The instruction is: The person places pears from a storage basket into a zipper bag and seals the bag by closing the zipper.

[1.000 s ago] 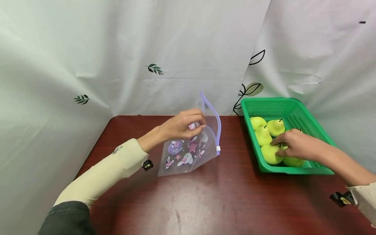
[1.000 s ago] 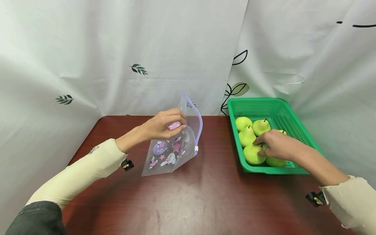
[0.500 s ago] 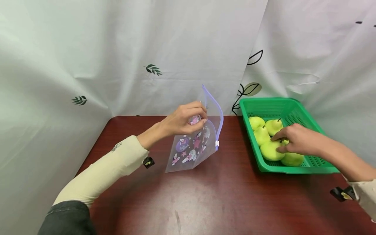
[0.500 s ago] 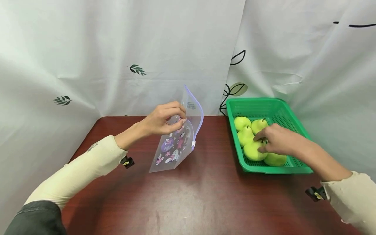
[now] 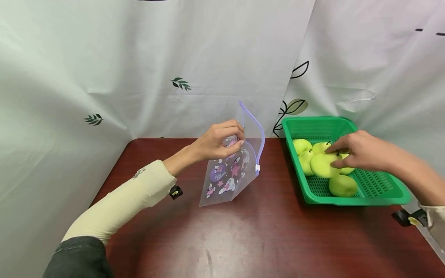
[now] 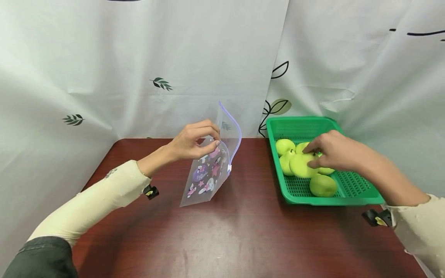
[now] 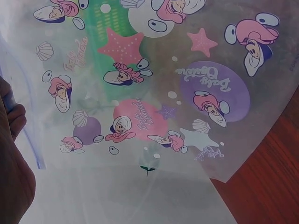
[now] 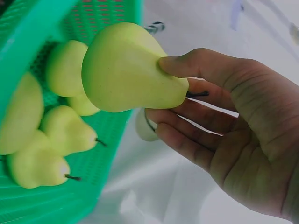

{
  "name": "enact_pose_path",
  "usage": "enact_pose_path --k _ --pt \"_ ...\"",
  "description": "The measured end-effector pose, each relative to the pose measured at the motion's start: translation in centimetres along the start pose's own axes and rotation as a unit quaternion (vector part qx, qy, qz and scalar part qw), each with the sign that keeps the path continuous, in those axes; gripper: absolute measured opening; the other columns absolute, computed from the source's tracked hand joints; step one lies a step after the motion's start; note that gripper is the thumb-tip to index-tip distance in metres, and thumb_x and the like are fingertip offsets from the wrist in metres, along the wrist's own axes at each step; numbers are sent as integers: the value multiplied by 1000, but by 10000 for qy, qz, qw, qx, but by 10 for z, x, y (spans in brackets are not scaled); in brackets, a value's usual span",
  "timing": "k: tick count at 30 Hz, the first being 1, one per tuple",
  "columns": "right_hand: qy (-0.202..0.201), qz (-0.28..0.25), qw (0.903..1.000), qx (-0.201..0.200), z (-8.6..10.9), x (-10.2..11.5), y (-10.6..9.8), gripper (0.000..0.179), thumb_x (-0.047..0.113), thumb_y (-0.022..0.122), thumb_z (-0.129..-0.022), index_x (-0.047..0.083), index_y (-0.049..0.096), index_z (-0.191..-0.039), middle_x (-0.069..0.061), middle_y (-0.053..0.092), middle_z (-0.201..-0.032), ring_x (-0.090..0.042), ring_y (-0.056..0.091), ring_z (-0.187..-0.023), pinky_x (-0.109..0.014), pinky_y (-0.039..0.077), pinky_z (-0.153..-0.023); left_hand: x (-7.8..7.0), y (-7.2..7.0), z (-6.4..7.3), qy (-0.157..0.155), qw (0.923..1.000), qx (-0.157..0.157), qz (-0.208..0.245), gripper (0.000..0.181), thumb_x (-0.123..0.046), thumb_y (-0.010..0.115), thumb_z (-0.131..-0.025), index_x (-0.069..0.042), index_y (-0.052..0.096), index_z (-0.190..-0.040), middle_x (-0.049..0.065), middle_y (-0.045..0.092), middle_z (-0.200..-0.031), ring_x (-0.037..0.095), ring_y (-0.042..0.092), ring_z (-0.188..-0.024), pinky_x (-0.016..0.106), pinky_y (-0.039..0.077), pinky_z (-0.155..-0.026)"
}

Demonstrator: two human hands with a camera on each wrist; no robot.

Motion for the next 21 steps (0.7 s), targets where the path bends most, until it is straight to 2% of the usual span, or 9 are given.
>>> enact_pose_path --k 2,6,10,11,12,16,18,19,21 --pt "8 26 9999 -110 -2 3 -7 39 25 99 -85 9 88 -119 -11 87 -115 -27 83 -101 -44 66 -83 1 0 0 2 10000 18 -3 10 7 75 -95 -3 76 -93 10 76 -98 22 71 -93 45 63 -81" --pt "-11 92 9989 -456 -8 10 -17 38 25 98 -86 9 88 -120 -13 86 -117 -13 76 -89 -35 60 -75 2 0 0 -16 10000 73 -13 9 6 75 -96 -3 76 -93 10 76 -98 22 71 -93 39 62 -83" --pt "-264 -26 9929 -1162 -15 18 -23 36 20 99 -84 11 89 -117 -11 87 -113 -5 66 -76 -29 54 -68 3 2 2 -14 9999 113 -15 9 6 76 -95 -2 76 -93 10 76 -98 21 70 -93 35 62 -83" --pt "-371 -55 9896 -1386 -17 21 -24 36 18 99 -83 11 89 -116 -10 87 -112 -6 67 -74 -29 54 -67 3 2 3 -7 9999 123 -20 9 7 76 -95 -2 76 -94 10 76 -98 21 70 -93 34 62 -84" --pt "-450 -99 9860 -1600 -19 23 -25 36 16 99 -82 11 89 -116 -11 87 -111 -11 72 -76 -33 59 -72 3 3 3 2 9999 130 -17 9 7 76 -94 -2 76 -93 10 76 -99 21 70 -93 34 62 -84" --pt "-899 -89 9653 -2451 -26 32 -29 40 10 99 -77 10 89 -116 -13 87 -107 -26 76 -78 -25 55 -73 2 5 3 54 9999 118 -4 10 8 75 -94 -2 75 -93 10 75 -99 22 70 -93 37 63 -83" --pt "-1086 -145 9549 -2759 -30 35 -32 43 9 99 -75 9 89 -117 -14 87 -106 -21 75 -78 -19 52 -73 3 5 3 88 9999 90 0 11 9 75 -93 -2 74 -93 11 75 -99 22 70 -93 39 64 -81" --pt "-1168 -164 9502 -2886 -32 36 -33 45 8 99 -74 9 89 -118 -13 88 -105 -13 71 -75 -15 44 -67 3 6 3 101 9999 73 -1 11 9 75 -93 -2 74 -93 11 75 -99 22 70 -93 41 64 -80" --pt "-1214 -287 9447 -3034 -36 41 -35 46 7 99 -74 10 89 -119 -13 88 -106 3 64 -78 -13 42 -67 4 6 4 119 9999 47 8 11 10 75 -93 -1 74 -93 12 75 -98 23 70 -92 44 64 -79"
Point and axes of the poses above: each hand's wrist, its own z-axis away from the middle knuckle, its own y-axis out of the palm, x = y × z, the point moved 1 cm from there along -z, towards the middle knuckle
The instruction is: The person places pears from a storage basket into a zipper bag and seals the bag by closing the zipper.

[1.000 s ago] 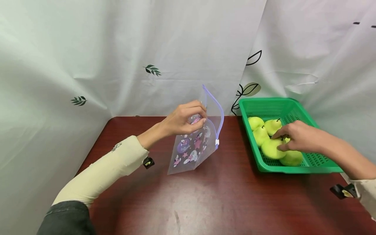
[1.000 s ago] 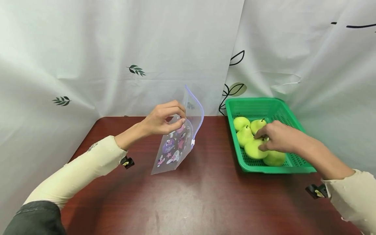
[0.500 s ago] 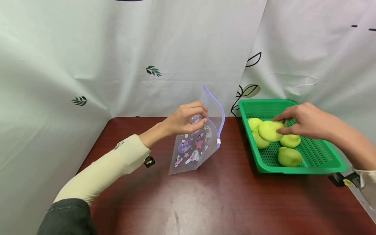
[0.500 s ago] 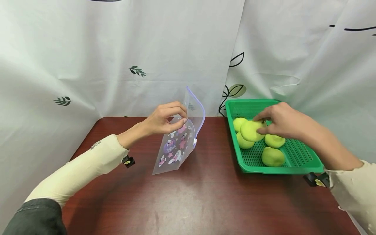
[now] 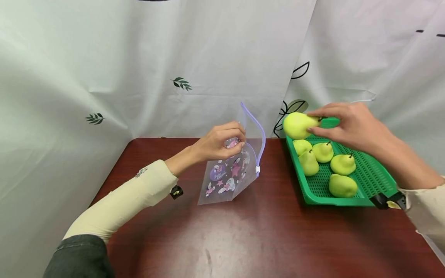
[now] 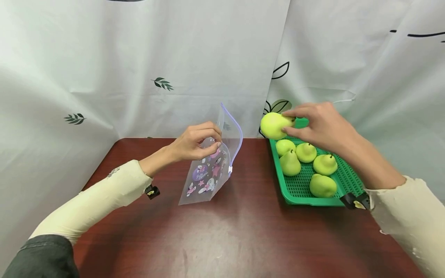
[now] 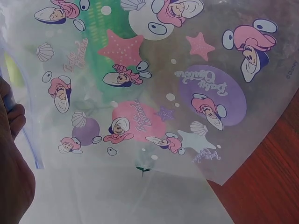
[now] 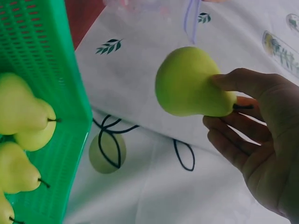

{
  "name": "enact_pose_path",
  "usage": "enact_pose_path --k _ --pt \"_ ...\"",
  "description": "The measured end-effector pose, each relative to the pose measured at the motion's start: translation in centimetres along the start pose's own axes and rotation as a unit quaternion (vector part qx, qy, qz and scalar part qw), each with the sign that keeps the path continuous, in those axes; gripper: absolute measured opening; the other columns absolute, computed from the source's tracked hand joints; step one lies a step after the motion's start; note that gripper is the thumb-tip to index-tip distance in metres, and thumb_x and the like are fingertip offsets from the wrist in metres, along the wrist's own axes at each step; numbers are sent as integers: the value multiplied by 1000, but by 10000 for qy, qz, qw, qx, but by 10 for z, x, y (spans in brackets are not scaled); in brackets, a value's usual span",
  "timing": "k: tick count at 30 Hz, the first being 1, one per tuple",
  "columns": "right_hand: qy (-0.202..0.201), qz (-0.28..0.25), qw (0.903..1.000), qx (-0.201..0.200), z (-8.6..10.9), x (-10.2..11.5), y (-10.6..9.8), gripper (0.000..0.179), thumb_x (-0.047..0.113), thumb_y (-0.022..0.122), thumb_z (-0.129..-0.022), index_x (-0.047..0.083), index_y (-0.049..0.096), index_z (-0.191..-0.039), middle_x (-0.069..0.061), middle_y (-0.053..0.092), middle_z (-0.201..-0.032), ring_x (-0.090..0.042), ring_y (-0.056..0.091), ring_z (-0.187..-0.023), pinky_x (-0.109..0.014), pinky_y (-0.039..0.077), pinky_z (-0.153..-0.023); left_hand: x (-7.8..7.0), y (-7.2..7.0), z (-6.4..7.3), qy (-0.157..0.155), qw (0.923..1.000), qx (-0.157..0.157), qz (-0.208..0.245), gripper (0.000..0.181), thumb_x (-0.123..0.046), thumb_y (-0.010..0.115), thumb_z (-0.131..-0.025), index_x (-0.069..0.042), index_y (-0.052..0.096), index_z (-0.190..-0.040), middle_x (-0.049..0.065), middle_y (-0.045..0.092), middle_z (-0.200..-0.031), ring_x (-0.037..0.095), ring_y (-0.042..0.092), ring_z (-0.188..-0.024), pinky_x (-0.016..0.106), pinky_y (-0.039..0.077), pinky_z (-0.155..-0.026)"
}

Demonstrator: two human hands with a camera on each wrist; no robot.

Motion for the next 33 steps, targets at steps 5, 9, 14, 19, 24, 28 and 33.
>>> enact_pose_path --k 5,9,14,19,24,28,33 --pt "171 -288 9991 -276 -10 12 1 45 6 99 -76 10 89 -120 -11 88 -104 30 50 -88 -12 37 -63 1 -1 0 7 10000 4 -27 11 10 75 -93 -1 75 -93 12 75 -98 23 70 -92 44 65 -79" --pt "368 -600 9961 -532 -15 23 2 43 4 99 -79 10 89 -120 -12 88 -103 35 56 -99 -5 40 -70 -1 -1 1 -6 10000 33 -72 11 9 76 -93 -2 75 -93 11 75 -99 22 70 -93 38 64 -81" --pt "366 -1065 9901 -842 -19 35 9 46 0 99 -77 12 90 -120 -15 88 -105 28 66 -101 -2 47 -85 -2 -2 1 5 9999 43 -100 10 8 77 -94 -2 76 -94 11 75 -99 22 70 -93 36 63 -81" --pt "271 -1431 9856 -857 -27 46 18 44 0 99 -79 11 89 -120 -13 88 -108 22 70 -99 -4 51 -91 0 -1 3 38 9999 50 -80 8 0 71 -102 -1 76 -97 11 75 -100 23 70 -93 42 65 -79" --pt "157 -1568 9842 -806 -34 54 29 44 -1 99 -81 8 88 -122 -12 88 -110 22 69 -101 -5 52 -92 1 0 4 69 9998 34 -160 18 -10 68 -109 0 78 -98 11 75 -102 23 71 -96 39 66 -82" --pt "176 -1588 9844 -733 -37 57 38 44 0 98 -83 7 87 -124 -10 88 -109 21 68 -100 -5 53 -91 0 1 3 86 9996 6 -277 3 1 77 -101 0 78 -99 11 76 -102 23 72 -99 34 65 -89" --pt "234 -1478 9872 -551 -37 58 44 42 4 98 -85 8 87 -126 -8 88 -110 4 75 -98 -5 52 -87 -2 2 2 127 9996 -43 -267 4 3 79 -100 0 78 -100 11 76 -103 24 71 -101 32 64 -92"
Point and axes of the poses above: each hand's wrist, its own z-axis away from the middle knuckle, its own y-axis out of the palm, x = y × z, the point moved 1 cm from there along -z, towards the middle knuckle
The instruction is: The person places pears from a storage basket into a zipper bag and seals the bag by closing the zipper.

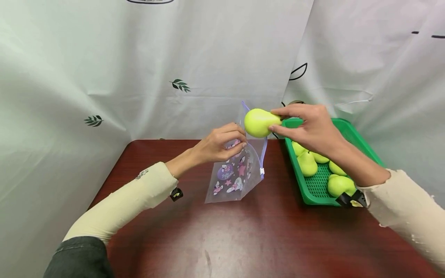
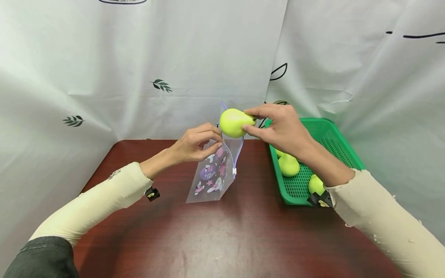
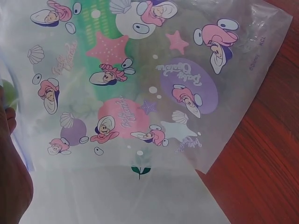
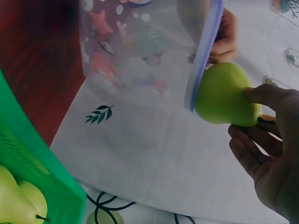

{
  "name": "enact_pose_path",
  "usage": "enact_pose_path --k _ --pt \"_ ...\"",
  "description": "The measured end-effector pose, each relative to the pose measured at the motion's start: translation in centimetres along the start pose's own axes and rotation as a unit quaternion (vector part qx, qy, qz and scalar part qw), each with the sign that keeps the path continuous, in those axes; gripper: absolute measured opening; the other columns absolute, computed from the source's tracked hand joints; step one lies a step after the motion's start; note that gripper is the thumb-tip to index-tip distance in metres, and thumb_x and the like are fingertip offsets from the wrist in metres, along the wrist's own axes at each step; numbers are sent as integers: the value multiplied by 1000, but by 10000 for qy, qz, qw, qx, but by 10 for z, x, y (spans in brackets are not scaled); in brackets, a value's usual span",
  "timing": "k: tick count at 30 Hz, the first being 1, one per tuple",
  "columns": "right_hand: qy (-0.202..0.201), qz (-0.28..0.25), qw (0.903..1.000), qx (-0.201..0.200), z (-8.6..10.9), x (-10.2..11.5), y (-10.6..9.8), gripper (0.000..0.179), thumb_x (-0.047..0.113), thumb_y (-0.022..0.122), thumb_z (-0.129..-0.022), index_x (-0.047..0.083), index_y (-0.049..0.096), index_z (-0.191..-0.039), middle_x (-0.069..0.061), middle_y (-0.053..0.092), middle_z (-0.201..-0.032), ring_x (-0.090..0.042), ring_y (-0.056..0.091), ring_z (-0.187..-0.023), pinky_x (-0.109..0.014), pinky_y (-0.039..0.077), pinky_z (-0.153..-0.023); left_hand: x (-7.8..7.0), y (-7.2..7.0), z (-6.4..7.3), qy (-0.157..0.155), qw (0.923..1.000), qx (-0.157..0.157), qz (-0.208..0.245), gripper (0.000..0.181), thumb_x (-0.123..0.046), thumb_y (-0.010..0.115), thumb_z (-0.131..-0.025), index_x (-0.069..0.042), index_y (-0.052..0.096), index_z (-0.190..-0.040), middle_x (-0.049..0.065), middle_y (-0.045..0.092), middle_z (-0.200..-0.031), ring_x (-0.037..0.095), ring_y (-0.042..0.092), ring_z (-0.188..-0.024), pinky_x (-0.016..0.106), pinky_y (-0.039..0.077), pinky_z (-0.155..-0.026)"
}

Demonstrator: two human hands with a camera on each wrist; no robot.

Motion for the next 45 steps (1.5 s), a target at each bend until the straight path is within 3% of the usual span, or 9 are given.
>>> enact_pose_path --k 4,9,15,30,36,40,45 --pt "-38 99 9999 136 2 -2 2 40 5 98 -86 9 87 -124 -9 87 -108 -18 78 -97 -4 49 -85 1 0 1 10 10000 -66 -37 6 -3 75 -105 1 79 -102 12 76 -104 25 71 -102 33 64 -92" --pt "-64 268 9989 372 4 -7 3 39 6 98 -85 8 87 -123 -11 87 -109 -27 79 -97 -4 47 -82 4 0 2 112 9995 -147 -271 3 1 79 -99 -1 79 -101 11 77 -103 26 70 -100 35 61 -92" --pt "0 454 9964 718 4 -13 6 37 8 97 -87 6 87 -123 -12 86 -112 -28 79 -97 -6 46 -79 8 -1 2 245 9988 -185 -377 3 -2 77 -102 -2 78 -100 11 77 -103 29 68 -102 39 58 -94" --pt "137 224 9884 1496 1 -16 24 35 12 93 -93 6 85 -126 -10 87 -119 -25 79 -96 -24 58 -77 10 -4 -1 129 9998 48 -125 2 2 75 -103 3 76 -105 18 76 -112 34 71 -114 39 62 -104" --pt "653 403 9846 1569 2 -17 20 46 18 90 -98 12 79 -141 -9 86 -126 -27 82 -113 -42 61 -85 15 -5 -3 298 9988 304 -242 9 10 74 -102 2 75 -106 15 74 -108 30 71 -105 38 61 -94" --pt "888 454 9831 1534 4 -18 17 54 21 89 -100 18 73 -152 -8 85 -128 -28 81 -120 -40 56 -82 20 -6 -3 294 9979 462 -352 11 10 72 -103 0 76 -106 14 73 -105 28 70 -102 38 60 -93" --pt "1020 506 9810 1573 8 -21 12 53 26 87 -102 20 72 -153 -7 85 -128 -27 80 -121 -40 56 -85 24 -9 -5 313 9975 451 -445 8 5 70 -107 1 76 -106 15 73 -104 29 69 -100 39 60 -92"
Point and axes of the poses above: each hand's wrist, its own z-axis away from the middle knuckle, its own y-axis out of the palm, x = y × z, the point moved 1 cm from there along -z, towards the middle knuckle
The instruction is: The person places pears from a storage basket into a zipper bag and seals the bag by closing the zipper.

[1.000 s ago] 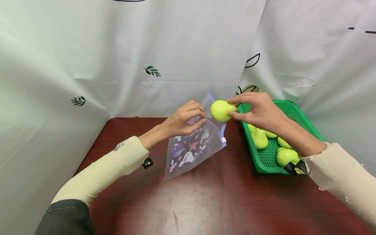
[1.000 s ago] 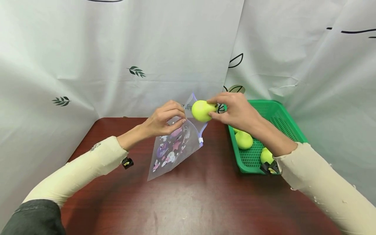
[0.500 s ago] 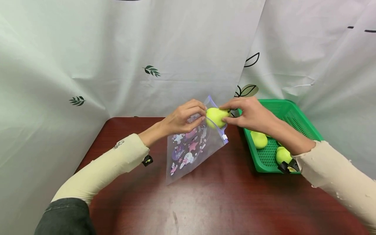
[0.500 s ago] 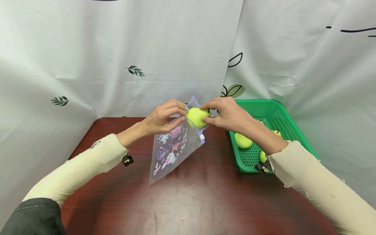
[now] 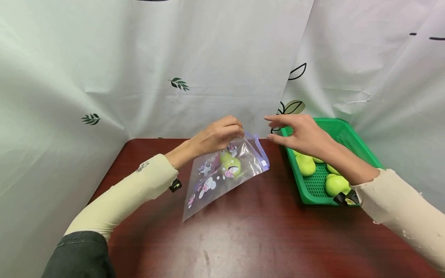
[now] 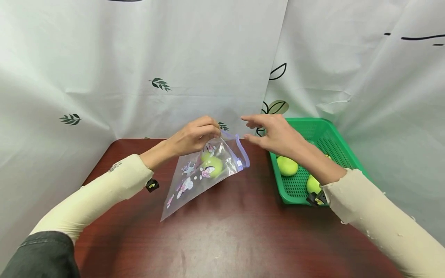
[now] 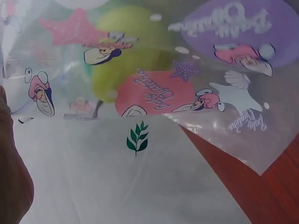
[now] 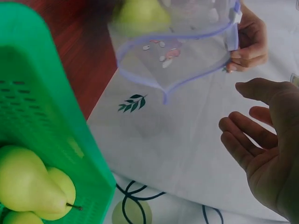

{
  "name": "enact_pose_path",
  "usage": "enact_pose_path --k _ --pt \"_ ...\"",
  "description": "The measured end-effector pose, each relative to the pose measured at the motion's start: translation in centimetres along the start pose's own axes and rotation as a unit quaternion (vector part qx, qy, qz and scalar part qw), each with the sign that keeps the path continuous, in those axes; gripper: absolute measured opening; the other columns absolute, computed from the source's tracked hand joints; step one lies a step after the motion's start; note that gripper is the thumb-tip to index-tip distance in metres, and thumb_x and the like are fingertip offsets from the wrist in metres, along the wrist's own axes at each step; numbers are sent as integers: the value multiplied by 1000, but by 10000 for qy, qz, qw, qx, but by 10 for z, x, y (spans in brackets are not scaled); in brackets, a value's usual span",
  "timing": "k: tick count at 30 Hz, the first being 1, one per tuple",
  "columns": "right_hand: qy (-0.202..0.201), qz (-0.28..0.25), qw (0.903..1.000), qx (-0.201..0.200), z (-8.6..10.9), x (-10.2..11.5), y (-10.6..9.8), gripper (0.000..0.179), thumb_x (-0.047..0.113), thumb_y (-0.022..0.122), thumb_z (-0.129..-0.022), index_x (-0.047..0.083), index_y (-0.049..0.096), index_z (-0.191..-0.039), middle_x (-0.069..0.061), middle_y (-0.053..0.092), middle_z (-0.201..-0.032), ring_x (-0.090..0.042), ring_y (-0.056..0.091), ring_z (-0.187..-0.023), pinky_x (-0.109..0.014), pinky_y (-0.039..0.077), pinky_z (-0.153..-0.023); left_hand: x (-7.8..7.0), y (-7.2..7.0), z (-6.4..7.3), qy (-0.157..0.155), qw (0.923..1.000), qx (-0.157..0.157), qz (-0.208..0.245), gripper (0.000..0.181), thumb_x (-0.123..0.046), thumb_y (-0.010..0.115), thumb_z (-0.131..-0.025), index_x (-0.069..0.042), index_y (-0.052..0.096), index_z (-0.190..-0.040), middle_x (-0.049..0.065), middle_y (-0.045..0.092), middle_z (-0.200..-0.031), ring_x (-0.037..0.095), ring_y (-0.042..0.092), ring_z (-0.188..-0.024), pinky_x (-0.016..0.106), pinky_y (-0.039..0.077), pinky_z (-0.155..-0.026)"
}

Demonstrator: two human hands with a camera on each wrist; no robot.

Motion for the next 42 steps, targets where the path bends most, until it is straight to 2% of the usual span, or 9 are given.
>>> enact_pose_path --k 5,9,14,19,24,28,33,36,42 --pt "36 81 9999 -53 7 -8 -6 50 23 87 -102 18 75 -150 -8 85 -128 -30 79 -122 -46 60 -91 2 -5 -4 -12 9997 -147 -180 6 5 71 -106 1 76 -106 15 73 -105 30 69 -102 39 61 -92" --pt "6 156 9997 -191 14 -20 -11 48 22 88 -100 16 77 -147 -9 86 -125 -34 80 -120 -38 61 -89 2 -13 -7 -169 9992 -210 -305 8 8 72 -105 1 76 -107 14 74 -107 30 68 -103 39 60 -92" --pt "-25 313 9989 -360 22 -33 -17 47 21 87 -100 17 77 -146 -8 87 -121 -34 81 -116 -35 61 -85 8 -24 -16 -38 9979 -402 -507 8 8 72 -104 2 76 -106 17 74 -105 33 69 -100 41 61 -91" --pt "342 418 9979 -349 31 -41 -22 46 27 86 -102 22 76 -147 -7 86 -124 -31 80 -119 -44 59 -88 12 -30 -21 77 9956 -596 -714 6 6 71 -106 2 76 -105 16 74 -103 34 68 -97 41 59 -87" --pt "478 464 9972 -330 40 -50 -23 43 26 84 -103 15 78 -143 -11 86 -125 -35 79 -120 -48 59 -92 15 -28 -16 97 9948 -637 -793 11 3 67 -110 3 77 -105 16 74 -102 35 67 -97 42 58 -87" --pt "591 524 9963 -350 46 -56 -23 41 26 84 -102 14 80 -141 -11 86 -127 -34 80 -118 -36 57 -94 15 -26 -13 14 9946 -653 -809 13 1 66 -111 2 77 -104 16 74 -103 34 66 -99 42 57 -90" --pt "697 604 9951 -347 50 -63 -24 41 26 85 -102 14 80 -140 -11 84 -132 -34 80 -117 -26 54 -91 14 -27 -14 -45 9954 -699 -647 7 7 74 -103 1 76 -105 16 73 -104 34 65 -99 41 55 -89" --pt "766 630 9947 -276 52 -65 -25 41 27 84 -103 14 80 -141 -11 83 -134 -34 81 -118 -32 56 -92 13 -29 -15 -80 9964 -699 -471 3 2 74 -106 0 76 -105 16 72 -105 33 65 -101 42 53 -92" --pt "734 689 9948 -152 55 -70 -24 42 26 84 -103 11 79 -142 -13 83 -135 -36 81 -119 -53 60 -96 13 -29 -14 -144 9972 -665 -306 24 -16 64 -116 1 77 -105 16 71 -107 33 63 -102 42 50 -93"
Point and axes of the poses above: each hand's wrist, its own z-axis away from the middle knuckle, its own y-axis out of the palm, x = y × z, the point moved 1 cm from there along -z, towards the middle knuckle
